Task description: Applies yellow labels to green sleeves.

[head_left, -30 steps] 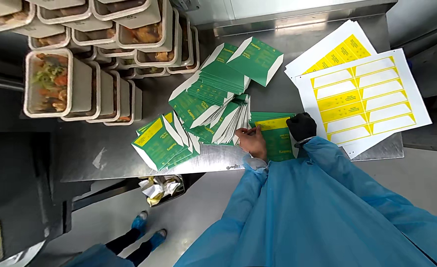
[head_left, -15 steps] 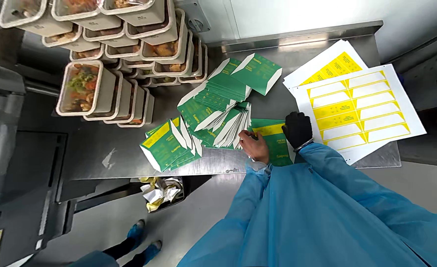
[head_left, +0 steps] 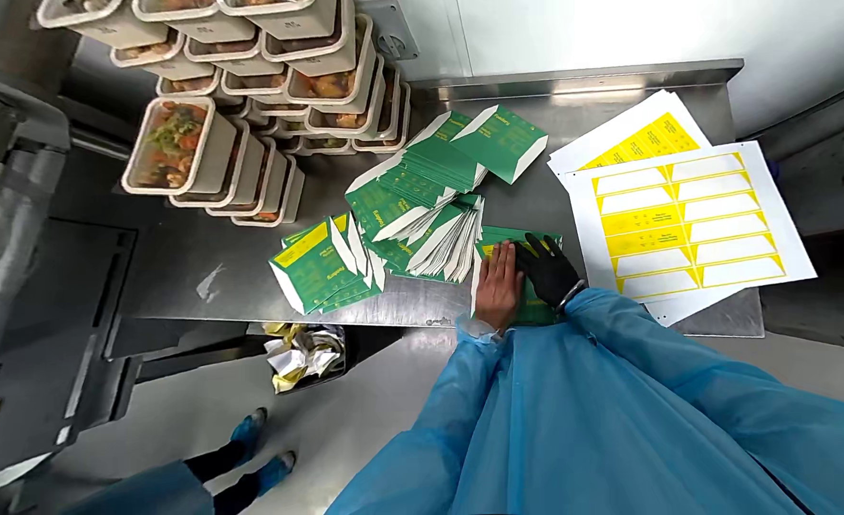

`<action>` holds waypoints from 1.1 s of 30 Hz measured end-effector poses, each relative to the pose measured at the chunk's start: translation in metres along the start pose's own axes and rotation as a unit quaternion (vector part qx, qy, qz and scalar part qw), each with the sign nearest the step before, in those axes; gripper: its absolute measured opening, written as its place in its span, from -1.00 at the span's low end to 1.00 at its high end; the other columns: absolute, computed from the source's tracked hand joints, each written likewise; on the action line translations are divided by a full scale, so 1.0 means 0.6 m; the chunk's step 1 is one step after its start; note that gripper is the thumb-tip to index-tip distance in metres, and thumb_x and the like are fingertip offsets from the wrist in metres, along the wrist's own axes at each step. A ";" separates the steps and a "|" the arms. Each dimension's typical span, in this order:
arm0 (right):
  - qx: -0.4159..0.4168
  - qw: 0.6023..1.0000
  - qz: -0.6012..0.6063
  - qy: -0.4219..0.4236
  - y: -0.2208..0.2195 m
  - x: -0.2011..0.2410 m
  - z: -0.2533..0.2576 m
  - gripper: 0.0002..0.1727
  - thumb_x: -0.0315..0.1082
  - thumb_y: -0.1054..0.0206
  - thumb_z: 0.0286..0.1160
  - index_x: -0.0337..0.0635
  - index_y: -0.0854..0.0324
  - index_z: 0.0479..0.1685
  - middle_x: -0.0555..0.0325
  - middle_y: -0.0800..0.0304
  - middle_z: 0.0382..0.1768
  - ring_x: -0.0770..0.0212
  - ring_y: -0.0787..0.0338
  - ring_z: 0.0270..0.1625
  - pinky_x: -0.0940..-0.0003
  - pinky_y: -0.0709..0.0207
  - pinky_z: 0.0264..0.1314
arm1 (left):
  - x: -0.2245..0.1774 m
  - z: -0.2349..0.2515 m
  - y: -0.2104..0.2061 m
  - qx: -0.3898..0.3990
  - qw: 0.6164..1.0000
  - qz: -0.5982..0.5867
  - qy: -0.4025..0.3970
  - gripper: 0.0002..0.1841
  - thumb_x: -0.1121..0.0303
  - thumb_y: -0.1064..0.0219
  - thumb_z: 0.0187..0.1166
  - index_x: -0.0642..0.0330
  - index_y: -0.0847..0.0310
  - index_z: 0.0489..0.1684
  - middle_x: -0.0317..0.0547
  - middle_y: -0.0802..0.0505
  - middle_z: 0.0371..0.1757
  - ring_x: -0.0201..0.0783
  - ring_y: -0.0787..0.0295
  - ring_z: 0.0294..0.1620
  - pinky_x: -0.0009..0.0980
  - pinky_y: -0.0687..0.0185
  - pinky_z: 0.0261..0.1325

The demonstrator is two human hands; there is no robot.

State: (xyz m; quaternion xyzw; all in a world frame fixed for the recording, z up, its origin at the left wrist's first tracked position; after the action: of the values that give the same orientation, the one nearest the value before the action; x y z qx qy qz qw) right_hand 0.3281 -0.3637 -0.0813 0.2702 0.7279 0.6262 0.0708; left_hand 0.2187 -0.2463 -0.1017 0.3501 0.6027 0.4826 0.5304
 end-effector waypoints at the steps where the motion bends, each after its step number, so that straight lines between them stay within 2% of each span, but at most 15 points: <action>1: -0.005 1.000 -0.001 -0.009 -0.003 -0.009 -0.004 -0.26 -0.49 -0.25 0.51 0.08 -0.33 0.79 0.29 -0.24 0.83 -0.09 0.03 0.92 -0.40 0.18 0.84 | 0.010 -0.005 -0.005 0.010 1.000 0.026 0.003 -0.32 -0.02 0.18 0.87 0.15 0.03 0.91 -0.18 -0.07 0.94 -0.13 0.16 0.94 0.05 0.13 0.90; 6: -0.050 0.996 -0.042 -0.058 0.006 -0.057 -0.047 -0.32 -0.26 -0.13 0.64 0.13 -0.27 0.83 0.27 -0.31 0.80 -0.18 -0.02 0.90 -0.54 0.22 0.78 | 0.020 -0.014 0.010 0.017 0.995 0.077 0.068 0.00 -0.44 0.18 0.66 0.18 0.11 0.92 -0.10 -0.02 0.95 -0.06 0.21 0.95 0.12 0.23 0.90; 9: -0.051 0.992 -0.056 -0.103 0.009 -0.064 -0.054 -0.35 0.00 0.08 0.75 0.03 -0.30 0.80 0.15 -0.34 0.78 -0.16 -0.01 0.91 -0.50 0.26 0.81 | 0.022 -0.021 0.023 -0.016 0.986 0.099 0.132 0.28 -0.66 0.19 0.42 0.46 0.07 0.84 0.26 -0.07 0.89 0.19 0.11 0.91 0.17 0.16 0.87; 11: -0.066 0.985 -0.037 -0.152 0.014 -0.073 -0.061 -0.20 0.22 0.09 0.69 -0.11 -0.32 0.77 -0.01 -0.38 0.74 -0.19 -0.02 0.90 -0.47 0.32 0.84 | 0.023 -0.038 0.054 0.021 0.996 0.044 0.079 0.39 -0.70 0.00 0.29 0.46 0.17 0.87 0.26 0.06 0.92 0.19 0.23 0.93 0.14 0.16 0.89; 13: -0.121 0.981 -0.024 -0.151 0.019 -0.090 -0.079 -0.20 0.26 0.10 0.71 -0.09 -0.40 0.73 0.05 -0.49 0.69 -0.16 -0.14 0.87 -0.43 0.26 0.85 | 0.025 -0.051 0.062 0.091 0.995 0.011 -0.030 0.42 -0.61 -0.41 0.05 0.32 0.03 0.88 0.10 0.01 0.93 0.08 0.21 0.94 0.06 0.07 0.90; 15: -0.176 0.976 0.001 -0.125 0.018 -0.107 -0.113 -0.30 0.18 0.04 0.71 -0.05 -0.51 0.65 0.10 -0.58 0.62 -0.11 -0.28 0.82 -0.37 0.17 0.86 | 0.022 -0.070 0.054 0.142 0.986 0.029 -0.082 0.37 -0.15 -0.78 -0.15 0.31 -0.08 0.84 0.09 -0.03 0.93 0.06 0.15 0.93 0.05 0.00 0.87; 16: -0.184 0.975 0.010 -0.123 0.015 -0.117 -0.129 -0.32 0.17 0.02 0.70 -0.04 -0.54 0.62 0.11 -0.59 0.61 -0.08 -0.30 0.81 -0.33 0.15 0.87 | 0.019 -0.074 0.054 0.159 0.982 0.045 -0.092 0.30 0.05 -0.82 -0.16 0.34 -0.16 0.80 0.12 -0.07 0.91 0.08 0.10 0.92 0.09 -0.09 0.82; 17: -0.186 0.974 0.012 -0.125 0.011 -0.128 -0.144 -0.34 0.15 0.01 0.69 -0.02 -0.57 0.59 0.11 -0.61 0.60 -0.08 -0.33 0.79 -0.31 0.11 0.86 | 0.015 -0.071 0.059 0.188 0.976 0.052 -0.096 0.17 0.19 -0.79 -0.06 0.35 -0.23 0.77 0.14 -0.10 0.90 0.10 0.06 0.91 0.13 -0.15 0.78; 19: -0.199 0.971 0.028 -0.129 0.003 -0.148 -0.174 -0.40 0.11 -0.04 0.71 0.00 -0.64 0.52 0.10 -0.64 0.56 -0.06 -0.41 0.74 -0.26 -0.01 0.83 | 0.008 -0.063 0.085 0.258 0.960 0.037 -0.107 -0.17 0.30 -0.59 0.36 0.35 -0.32 0.71 0.19 -0.21 0.86 0.14 -0.05 0.87 0.12 -0.24 0.74; 21: -0.230 0.964 0.056 -0.124 0.001 -0.159 -0.200 -0.46 0.05 -0.09 0.72 -0.03 -0.69 0.46 0.06 -0.69 0.52 -0.08 -0.50 0.69 -0.21 -0.16 0.79 | 0.010 -0.064 0.135 0.231 0.963 -0.013 -0.136 -0.50 0.44 -0.37 0.58 0.31 -0.54 0.53 0.15 -0.56 0.66 0.07 -0.41 0.72 0.01 -0.41 0.66; 24: -0.261 0.952 0.077 -0.143 0.019 -0.182 -0.237 -0.46 0.02 -0.09 0.71 -0.10 -0.70 0.42 -0.01 -0.72 0.47 -0.13 -0.59 0.61 -0.22 -0.32 0.68 | 0.037 -0.111 0.254 -0.038 0.990 -0.099 -0.092 -0.53 0.66 -0.26 0.48 0.23 -0.70 0.39 -0.02 -0.78 0.44 -0.11 -0.67 0.53 -0.12 -0.56 0.61; 26: -0.228 0.954 0.074 -0.180 0.027 -0.205 -0.257 -0.35 0.16 -0.11 0.65 -0.07 -0.61 0.54 0.00 -0.61 0.58 -0.15 -0.48 0.68 -0.26 -0.27 0.69 | 0.107 -0.160 0.306 -0.227 0.972 -0.056 0.009 -0.55 0.60 -0.16 0.58 0.18 -0.67 0.44 -0.02 -0.80 0.42 -0.10 -0.75 0.44 -0.08 -0.68 0.49; 27: -0.187 0.961 0.068 -0.193 0.030 -0.215 -0.265 -0.18 0.31 -0.18 0.52 -0.05 -0.49 0.65 -0.02 -0.47 0.68 -0.18 -0.35 0.76 -0.29 -0.21 0.72 | 0.157 -0.181 0.318 -0.289 0.954 -0.007 0.075 -0.55 0.56 -0.12 0.65 0.14 -0.64 0.48 0.02 -0.80 0.40 -0.05 -0.79 0.38 -0.03 -0.73 0.40; 30: -0.043 0.977 0.041 -0.205 0.027 -0.215 -0.272 0.52 0.67 -0.46 -0.25 -0.06 -0.06 0.89 -0.21 0.01 0.87 -0.31 -0.02 0.87 -0.40 -0.05 0.77 | 0.303 -0.205 0.332 -0.294 0.914 0.067 0.273 -0.52 0.53 -0.02 0.72 0.09 -0.56 0.59 0.23 -0.76 0.41 0.29 -0.73 0.38 0.32 -0.57 0.38; 33: 0.021 0.979 0.010 -0.202 0.023 -0.205 -0.293 0.65 0.79 -0.44 -0.47 0.04 0.00 0.92 -0.18 0.07 0.89 -0.26 0.08 0.91 -0.42 0.13 0.84 | 0.418 -0.183 0.291 -0.169 0.936 0.044 0.306 -0.50 0.62 -0.01 0.65 0.14 -0.58 0.53 0.21 -0.69 0.51 0.30 -0.51 0.61 0.49 0.04 0.69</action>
State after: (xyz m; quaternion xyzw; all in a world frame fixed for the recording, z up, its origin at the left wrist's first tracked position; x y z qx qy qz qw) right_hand 0.3585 -0.5757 -0.0612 0.3996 0.7090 0.5438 0.2046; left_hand 0.0474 0.0151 -0.0140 0.1167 0.6297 0.6839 0.3495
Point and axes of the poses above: each hand's wrist, its own z-axis towards the middle knuckle, its own y-axis out of the back of the hand, x = y × z, the point moved 1 cm from there along z, towards the middle knuckle
